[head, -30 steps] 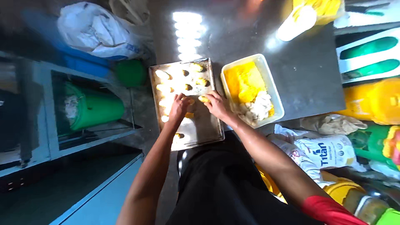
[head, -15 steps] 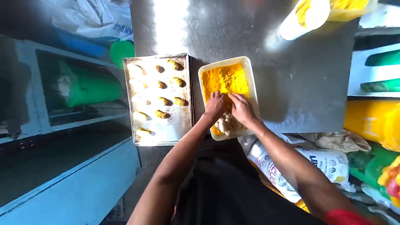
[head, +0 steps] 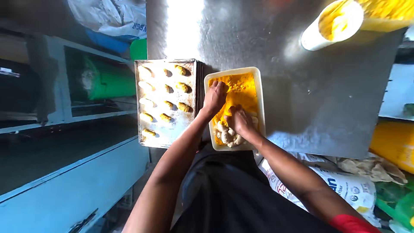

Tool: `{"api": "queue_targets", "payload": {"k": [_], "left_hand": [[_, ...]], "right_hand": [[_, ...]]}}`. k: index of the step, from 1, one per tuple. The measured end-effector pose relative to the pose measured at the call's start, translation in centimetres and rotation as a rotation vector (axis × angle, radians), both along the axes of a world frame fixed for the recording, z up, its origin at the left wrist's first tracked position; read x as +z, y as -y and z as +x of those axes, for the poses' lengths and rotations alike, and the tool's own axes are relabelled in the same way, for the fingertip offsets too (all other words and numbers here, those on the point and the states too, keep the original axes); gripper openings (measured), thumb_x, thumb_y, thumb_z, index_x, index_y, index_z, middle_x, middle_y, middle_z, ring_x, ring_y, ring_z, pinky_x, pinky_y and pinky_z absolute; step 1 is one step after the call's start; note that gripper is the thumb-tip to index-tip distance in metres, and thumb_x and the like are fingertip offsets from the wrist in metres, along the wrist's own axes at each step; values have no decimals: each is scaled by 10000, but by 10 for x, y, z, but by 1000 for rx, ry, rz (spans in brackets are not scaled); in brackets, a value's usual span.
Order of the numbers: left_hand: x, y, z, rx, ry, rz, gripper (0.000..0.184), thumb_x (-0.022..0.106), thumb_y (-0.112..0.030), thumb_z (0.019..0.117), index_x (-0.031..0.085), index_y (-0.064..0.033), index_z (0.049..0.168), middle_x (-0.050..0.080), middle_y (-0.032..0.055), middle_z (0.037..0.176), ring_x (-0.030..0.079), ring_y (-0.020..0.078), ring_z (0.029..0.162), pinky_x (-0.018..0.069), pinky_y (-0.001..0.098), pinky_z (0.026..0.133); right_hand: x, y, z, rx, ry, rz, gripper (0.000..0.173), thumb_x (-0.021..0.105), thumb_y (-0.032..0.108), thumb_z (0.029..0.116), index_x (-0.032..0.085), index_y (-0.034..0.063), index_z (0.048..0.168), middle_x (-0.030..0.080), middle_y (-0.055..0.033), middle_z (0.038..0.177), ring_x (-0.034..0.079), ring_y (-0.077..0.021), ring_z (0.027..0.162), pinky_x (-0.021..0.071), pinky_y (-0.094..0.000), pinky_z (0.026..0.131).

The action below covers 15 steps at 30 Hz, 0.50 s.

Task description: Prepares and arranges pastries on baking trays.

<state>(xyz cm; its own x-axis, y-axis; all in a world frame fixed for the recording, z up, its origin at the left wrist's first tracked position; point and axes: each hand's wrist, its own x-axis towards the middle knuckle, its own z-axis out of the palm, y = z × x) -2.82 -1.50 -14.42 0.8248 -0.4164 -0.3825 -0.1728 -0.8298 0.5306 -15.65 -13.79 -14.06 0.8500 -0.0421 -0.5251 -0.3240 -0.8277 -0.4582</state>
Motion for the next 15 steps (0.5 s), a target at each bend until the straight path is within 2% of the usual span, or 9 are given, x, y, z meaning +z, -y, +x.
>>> {"api": "queue_targets", "payload": {"k": [1,3,5,7,8,10,13,15], "left_hand": [[-9,3,2,-4,29,16,304,674,-168,939,659,-93,1233,634,144,1240,665,311,1099,587,505,915],[-27,8,1,24,38,67,297,649,-131,937,666,-74,1228,615,175,1260,634,349,1149,570,512,948],[-33,11,-13,58,-12,134,353,653,-129,937,635,-47,1280,571,223,1351,577,420,1246,541,548,1000],[-18,15,-35,86,-107,153,455,695,-156,926,583,-51,1355,519,233,1423,517,448,1316,516,574,1034],[-2,18,-46,115,-187,113,481,724,-134,919,567,-44,1365,512,246,1432,523,456,1305,509,597,1027],[-4,17,-62,125,-293,19,481,687,-132,949,545,-45,1400,554,246,1400,598,426,1238,532,600,999],[-12,10,-67,122,-285,-93,437,642,-146,985,550,-55,1402,609,223,1321,645,371,1171,549,565,981],[0,6,-64,150,-192,-75,376,670,-147,978,612,-54,1339,629,212,1305,638,378,1181,545,560,987]], "right_hand": [[2,1,2,-12,46,-28,402,648,424,968,680,114,1222,668,-175,1169,698,-357,966,588,-559,756],[-1,8,7,-27,152,-97,357,652,315,975,657,92,1254,636,-184,1234,652,-386,1078,565,-574,797],[-13,17,10,-22,167,-124,420,723,217,901,646,67,1285,593,-214,1312,588,-431,1185,548,-603,824],[-22,21,10,-12,151,-94,480,760,138,853,638,49,1308,600,-225,1284,568,-447,1193,528,-618,855],[-22,21,10,-5,132,-71,500,767,114,841,633,45,1318,622,-227,1265,575,-449,1190,515,-626,874],[-21,24,11,19,60,-32,463,771,141,835,652,43,1272,640,-212,1253,578,-434,1200,505,-634,903],[-24,37,21,35,-17,101,455,833,249,794,694,61,1184,637,-184,1213,598,-396,1146,506,-621,905],[-28,49,24,40,-14,226,466,844,188,775,685,76,1199,629,-179,1233,638,-380,1088,541,-617,874]]}}
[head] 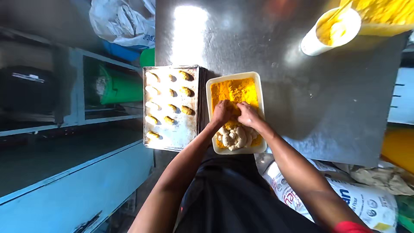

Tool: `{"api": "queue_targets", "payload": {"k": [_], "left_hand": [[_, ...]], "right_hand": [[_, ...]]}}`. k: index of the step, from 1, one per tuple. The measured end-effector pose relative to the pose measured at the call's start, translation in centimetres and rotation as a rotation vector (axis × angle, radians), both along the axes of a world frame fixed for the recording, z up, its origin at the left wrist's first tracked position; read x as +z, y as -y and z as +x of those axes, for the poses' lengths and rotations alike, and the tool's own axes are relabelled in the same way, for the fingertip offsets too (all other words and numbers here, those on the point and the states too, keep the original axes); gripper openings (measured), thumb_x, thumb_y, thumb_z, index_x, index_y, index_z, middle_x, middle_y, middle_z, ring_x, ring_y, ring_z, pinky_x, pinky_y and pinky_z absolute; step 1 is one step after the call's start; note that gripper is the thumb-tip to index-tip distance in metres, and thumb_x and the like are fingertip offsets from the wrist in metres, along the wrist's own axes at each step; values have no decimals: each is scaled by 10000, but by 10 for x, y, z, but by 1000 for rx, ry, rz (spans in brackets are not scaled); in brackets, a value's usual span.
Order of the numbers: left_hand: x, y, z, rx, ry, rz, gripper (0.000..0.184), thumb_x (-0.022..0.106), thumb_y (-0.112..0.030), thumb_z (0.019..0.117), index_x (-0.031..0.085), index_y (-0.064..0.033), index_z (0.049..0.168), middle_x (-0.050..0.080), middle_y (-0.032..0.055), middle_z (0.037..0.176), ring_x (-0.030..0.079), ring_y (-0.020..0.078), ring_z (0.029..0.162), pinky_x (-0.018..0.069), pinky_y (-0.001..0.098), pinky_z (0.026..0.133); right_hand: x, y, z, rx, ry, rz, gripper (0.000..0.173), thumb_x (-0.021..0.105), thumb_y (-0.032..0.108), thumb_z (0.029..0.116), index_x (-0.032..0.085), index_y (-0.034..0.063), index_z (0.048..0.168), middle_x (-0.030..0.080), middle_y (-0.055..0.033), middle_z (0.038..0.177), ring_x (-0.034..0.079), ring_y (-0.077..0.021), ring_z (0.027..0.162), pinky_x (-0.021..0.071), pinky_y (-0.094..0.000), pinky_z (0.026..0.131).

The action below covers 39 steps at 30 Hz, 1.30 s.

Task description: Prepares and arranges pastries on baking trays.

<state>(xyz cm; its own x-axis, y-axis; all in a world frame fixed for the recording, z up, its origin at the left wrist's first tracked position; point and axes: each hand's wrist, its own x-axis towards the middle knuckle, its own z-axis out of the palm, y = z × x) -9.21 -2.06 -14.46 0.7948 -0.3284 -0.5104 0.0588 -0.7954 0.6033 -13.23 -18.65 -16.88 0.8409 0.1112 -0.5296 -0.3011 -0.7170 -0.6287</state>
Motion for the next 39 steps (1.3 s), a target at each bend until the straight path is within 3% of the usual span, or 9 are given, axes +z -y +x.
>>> {"api": "queue_targets", "payload": {"k": [5,10,14,17,20,23,30,33,39], "left_hand": [[-7,2,11,13,180,170,273,668,-72,940,661,-25,1208,567,216,1338,592,411,1217,551,559,978],[-19,12,-16,155,16,82,381,761,-174,883,665,-71,1237,560,223,1362,630,379,1162,574,556,935],[-17,0,-15,190,-120,-89,295,637,-305,1009,688,-56,1158,632,231,1238,643,374,1111,553,568,917],[6,-8,-1,63,-50,9,357,696,-168,956,669,-67,1298,546,252,1393,618,402,1199,553,567,980],[21,-9,3,-4,49,82,335,616,-64,986,637,-51,1320,620,243,1308,656,403,1146,559,566,957],[8,-7,8,-26,62,126,338,560,-217,1048,615,-71,1348,593,223,1351,611,409,1214,539,574,982],[-6,-2,14,-26,80,111,364,714,-136,853,718,-196,1212,513,218,1401,645,377,1127,606,539,868],[-16,-13,8,-128,24,67,290,718,-115,865,731,-130,1155,447,264,1472,691,382,1035,624,556,810],[26,-30,-19,-326,199,-16,255,618,-181,1009,683,-120,1248,647,172,1245,690,345,1051,598,551,858]], "right_hand": [[7,11,-8,-324,219,39,308,770,156,883,673,73,1163,631,-212,1203,664,-389,995,569,-584,800],[3,-39,-15,-265,260,-206,309,585,56,988,602,14,1294,576,-268,1338,589,-445,1228,533,-594,973],[3,-38,-17,-328,210,76,342,664,28,936,630,64,1275,669,-192,1251,667,-377,1130,556,-586,951],[-9,-20,-11,-258,265,-46,468,714,103,924,602,86,1378,626,-201,1335,615,-400,1216,522,-604,986],[-5,-14,-7,-188,222,-146,455,734,88,875,665,129,1324,631,-201,1274,620,-422,1150,535,-628,903],[12,-14,-8,-239,171,-94,464,680,239,972,587,128,1413,689,-226,1190,682,-439,1034,543,-667,830],[15,-21,-7,-297,329,-188,258,721,186,915,738,99,1158,660,-211,1181,646,-397,1084,542,-604,894],[6,-28,-20,-340,384,-171,260,665,95,947,732,92,1198,631,-220,1249,627,-390,1144,530,-579,959],[17,-45,-43,-490,179,-398,436,637,95,956,614,143,1389,643,-242,1310,608,-468,1213,482,-692,971]]}}
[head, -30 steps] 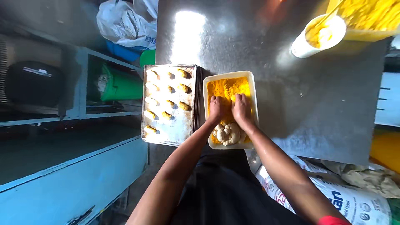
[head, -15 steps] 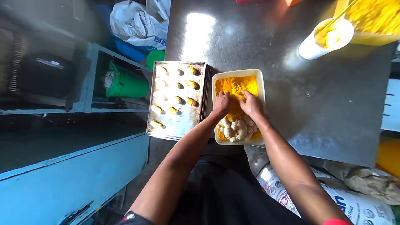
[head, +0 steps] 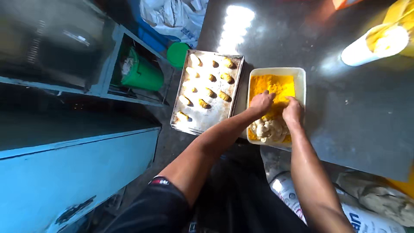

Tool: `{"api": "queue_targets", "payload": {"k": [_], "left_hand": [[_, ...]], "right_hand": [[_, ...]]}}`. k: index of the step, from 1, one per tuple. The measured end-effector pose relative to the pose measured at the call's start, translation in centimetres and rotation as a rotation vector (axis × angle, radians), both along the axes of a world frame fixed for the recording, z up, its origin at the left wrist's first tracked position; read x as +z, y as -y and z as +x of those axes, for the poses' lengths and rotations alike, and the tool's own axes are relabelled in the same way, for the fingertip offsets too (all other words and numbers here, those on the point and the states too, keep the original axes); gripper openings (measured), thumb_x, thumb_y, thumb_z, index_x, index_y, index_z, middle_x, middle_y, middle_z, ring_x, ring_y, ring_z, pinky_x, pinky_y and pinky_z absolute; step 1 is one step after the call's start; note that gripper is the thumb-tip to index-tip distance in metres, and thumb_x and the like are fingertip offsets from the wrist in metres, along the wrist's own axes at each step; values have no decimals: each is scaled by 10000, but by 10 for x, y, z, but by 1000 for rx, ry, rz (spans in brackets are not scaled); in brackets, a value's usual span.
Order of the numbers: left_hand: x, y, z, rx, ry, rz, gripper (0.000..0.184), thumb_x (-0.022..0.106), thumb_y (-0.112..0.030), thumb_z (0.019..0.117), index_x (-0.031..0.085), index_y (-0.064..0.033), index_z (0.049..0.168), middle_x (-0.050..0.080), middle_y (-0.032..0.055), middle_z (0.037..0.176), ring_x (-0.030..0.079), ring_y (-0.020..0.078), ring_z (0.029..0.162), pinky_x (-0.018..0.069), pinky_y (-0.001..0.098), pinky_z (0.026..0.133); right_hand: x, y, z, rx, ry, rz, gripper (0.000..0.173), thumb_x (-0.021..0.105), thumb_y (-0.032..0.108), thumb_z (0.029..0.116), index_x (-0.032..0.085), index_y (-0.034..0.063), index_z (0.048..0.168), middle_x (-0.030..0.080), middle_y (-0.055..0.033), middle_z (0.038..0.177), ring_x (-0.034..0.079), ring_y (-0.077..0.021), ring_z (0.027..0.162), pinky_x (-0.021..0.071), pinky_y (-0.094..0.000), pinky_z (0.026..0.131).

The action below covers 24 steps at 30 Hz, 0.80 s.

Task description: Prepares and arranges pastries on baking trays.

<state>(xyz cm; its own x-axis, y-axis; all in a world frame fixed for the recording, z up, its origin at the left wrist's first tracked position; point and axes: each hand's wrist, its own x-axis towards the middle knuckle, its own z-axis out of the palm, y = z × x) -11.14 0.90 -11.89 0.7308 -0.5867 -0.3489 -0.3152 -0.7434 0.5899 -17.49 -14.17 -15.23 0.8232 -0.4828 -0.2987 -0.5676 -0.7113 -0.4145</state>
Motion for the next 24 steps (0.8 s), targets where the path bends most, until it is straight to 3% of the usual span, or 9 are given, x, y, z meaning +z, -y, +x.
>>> {"api": "queue_targets", "payload": {"k": [3,6,7,9,12,14,16,19,24], "left_hand": [[25,-42,5,-23,68,-234,161,676,-171,986,725,-74,1105,653,155,1132,692,292,971,611,492,831],[41,-129,-8,44,-64,-314,276,758,-61,890,727,-70,1165,604,162,1279,670,288,1065,602,477,901],[35,-163,-8,67,-113,-303,307,748,-55,889,720,-82,1193,624,153,1279,677,280,1063,599,479,903],[9,-233,-14,113,-249,-296,297,716,-113,937,699,-74,1230,682,133,1163,711,241,929,624,460,843],[-18,-306,-25,189,-400,-243,279,621,-206,1022,654,-49,1250,740,138,949,731,236,706,643,455,697],[-30,-324,-25,164,-311,-110,288,614,-298,1027,689,-77,1195,738,144,941,730,292,815,608,538,788],[-37,-333,-26,123,-201,-4,324,607,-370,1021,693,-85,1149,737,162,938,724,364,904,574,611,829],[-33,-331,-30,107,-104,200,413,559,-468,1024,647,-83,1147,713,178,932,717,400,883,581,610,742],[-27,-336,-37,141,55,213,420,595,-445,1009,636,-78,1208,611,174,1211,704,350,831,612,540,679]], "right_hand": [[25,-17,0,-118,192,-41,303,692,155,948,708,67,1237,624,-257,1295,575,-441,1244,447,-612,1064],[46,-54,-25,-165,316,-27,273,684,140,927,728,43,1178,624,-229,1304,598,-359,1228,488,-518,1051],[54,-72,-29,-177,343,34,286,684,139,938,712,36,1203,648,-214,1254,644,-324,1143,534,-490,987],[61,-119,-34,-168,366,233,316,689,146,954,673,25,1245,707,-180,1132,717,-264,965,608,-462,865],[53,-195,-26,-78,292,470,306,691,142,968,661,20,1247,722,-147,1087,736,-232,902,633,-455,840],[34,-234,-13,-61,279,599,278,696,132,968,675,49,1233,745,-120,1048,750,-222,848,650,-442,800],[17,-260,-7,-48,258,708,292,681,163,992,662,95,1275,737,-121,1110,753,-241,864,653,-445,796],[5,-271,-12,-2,188,505,296,674,290,1002,678,211,1287,623,-128,1218,707,-251,830,639,-456,711],[10,-267,-11,99,161,324,304,657,302,1010,684,227,1303,603,-124,1229,675,-244,876,610,-453,726]]}}
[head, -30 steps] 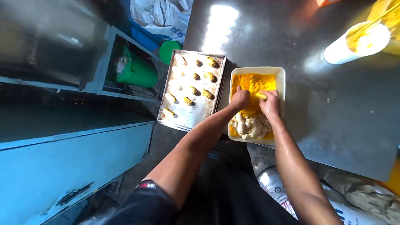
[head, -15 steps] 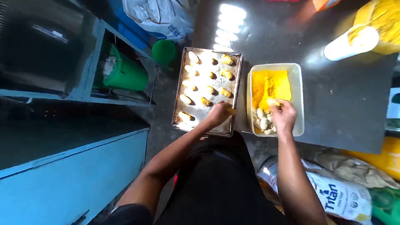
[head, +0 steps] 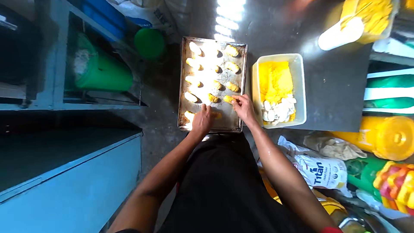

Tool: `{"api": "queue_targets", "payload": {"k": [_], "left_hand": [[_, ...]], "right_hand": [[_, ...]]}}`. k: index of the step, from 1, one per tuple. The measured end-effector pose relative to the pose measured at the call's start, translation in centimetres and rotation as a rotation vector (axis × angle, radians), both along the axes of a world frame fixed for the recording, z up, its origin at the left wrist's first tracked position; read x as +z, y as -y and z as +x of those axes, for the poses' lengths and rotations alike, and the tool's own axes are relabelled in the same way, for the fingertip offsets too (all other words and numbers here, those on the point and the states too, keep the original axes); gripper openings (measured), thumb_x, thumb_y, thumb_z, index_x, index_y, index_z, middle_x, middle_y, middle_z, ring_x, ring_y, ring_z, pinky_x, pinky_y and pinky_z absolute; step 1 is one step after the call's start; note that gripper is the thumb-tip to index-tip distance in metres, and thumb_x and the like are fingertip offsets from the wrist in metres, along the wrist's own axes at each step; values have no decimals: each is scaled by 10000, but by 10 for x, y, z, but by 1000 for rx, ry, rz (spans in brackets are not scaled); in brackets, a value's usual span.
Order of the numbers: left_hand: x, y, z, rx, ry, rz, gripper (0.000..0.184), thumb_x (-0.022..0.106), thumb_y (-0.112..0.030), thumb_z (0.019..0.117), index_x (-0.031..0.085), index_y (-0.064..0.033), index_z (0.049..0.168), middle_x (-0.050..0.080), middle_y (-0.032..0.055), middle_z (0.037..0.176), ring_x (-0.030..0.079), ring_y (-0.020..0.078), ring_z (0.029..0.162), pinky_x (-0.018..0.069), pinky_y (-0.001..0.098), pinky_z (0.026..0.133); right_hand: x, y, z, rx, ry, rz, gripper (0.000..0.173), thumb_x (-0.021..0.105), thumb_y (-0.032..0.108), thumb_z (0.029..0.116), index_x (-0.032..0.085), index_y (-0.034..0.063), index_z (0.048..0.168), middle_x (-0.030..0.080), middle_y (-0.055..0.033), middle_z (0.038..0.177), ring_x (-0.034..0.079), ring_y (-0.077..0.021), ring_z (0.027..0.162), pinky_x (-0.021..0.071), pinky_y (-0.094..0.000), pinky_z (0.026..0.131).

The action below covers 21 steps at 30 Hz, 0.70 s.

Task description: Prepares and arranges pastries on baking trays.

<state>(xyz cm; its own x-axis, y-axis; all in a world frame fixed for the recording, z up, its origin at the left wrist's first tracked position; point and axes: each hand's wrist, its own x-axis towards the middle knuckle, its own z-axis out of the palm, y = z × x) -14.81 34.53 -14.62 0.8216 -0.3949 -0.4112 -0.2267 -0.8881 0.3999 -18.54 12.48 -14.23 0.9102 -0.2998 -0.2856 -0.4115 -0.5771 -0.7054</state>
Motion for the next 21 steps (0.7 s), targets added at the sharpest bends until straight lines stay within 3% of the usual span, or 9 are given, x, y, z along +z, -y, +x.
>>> {"api": "queue_targets", "payload": {"k": [3,5,8,11,13,15,18,19,21], "left_hand": [[-3,-9,-5,-102,146,-197,262,640,-290,1008,703,-77,1147,616,152,1248,661,336,1061,600,499,849],[-10,-11,-9,-167,169,-330,165,614,-173,1014,732,-113,1112,640,116,1186,614,314,1137,561,477,945],[-14,-11,-16,-145,174,-369,182,575,-116,1030,734,-135,1117,651,85,1148,596,287,1157,540,459,977],[-7,-3,-22,-79,207,-324,184,594,-118,1018,747,-150,1115,659,79,1180,596,292,1171,531,464,982],[2,7,-26,-29,226,-269,192,604,-158,1017,740,-164,1153,656,90,1246,596,310,1208,540,487,982],[14,19,-30,40,236,-244,224,615,-205,1020,734,-155,1203,649,107,1288,586,325,1236,529,507,999],[31,35,-38,151,243,-217,247,619,-230,1022,724,-129,1222,645,103,1303,572,314,1258,507,507,1033],[37,41,-41,188,240,-211,252,621,-238,1022,722,-130,1226,649,93,1299,569,303,1260,497,502,1045],[45,50,-48,250,245,-202,254,623,-244,1022,719,-131,1228,660,78,1274,566,288,1259,484,496,1057]], "right_hand": [[15,12,-2,29,54,-48,321,656,290,1012,675,168,1308,628,-115,1264,689,-238,888,614,-446,735],[28,43,-3,45,133,-159,302,620,265,1031,678,139,1299,643,-109,1262,696,-227,913,621,-428,748],[31,128,14,9,96,-375,330,516,221,1063,663,95,1330,644,-156,1317,659,-322,1148,564,-532,948],[6,212,27,28,-142,-393,449,582,239,1031,579,69,1446,622,-214,1373,555,-420,1310,441,-615,1094],[-5,239,28,174,-260,-365,537,662,362,991,600,32,1410,635,-250,1313,552,-459,1281,448,-655,1059],[-2,246,31,311,-321,-422,514,693,467,947,706,62,1262,655,-232,1225,554,-455,1232,460,-673,987],[-7,262,28,421,-232,-426,415,706,471,928,751,97,1103,622,-214,1222,541,-452,1206,468,-669,939],[-18,274,24,447,-181,-383,391,687,454,952,739,106,1125,616,-207,1238,557,-448,1182,488,-663,925],[-34,296,25,462,-207,-283,437,642,441,992,670,135,1303,656,-192,1245,609,-431,1154,494,-664,951]]}}
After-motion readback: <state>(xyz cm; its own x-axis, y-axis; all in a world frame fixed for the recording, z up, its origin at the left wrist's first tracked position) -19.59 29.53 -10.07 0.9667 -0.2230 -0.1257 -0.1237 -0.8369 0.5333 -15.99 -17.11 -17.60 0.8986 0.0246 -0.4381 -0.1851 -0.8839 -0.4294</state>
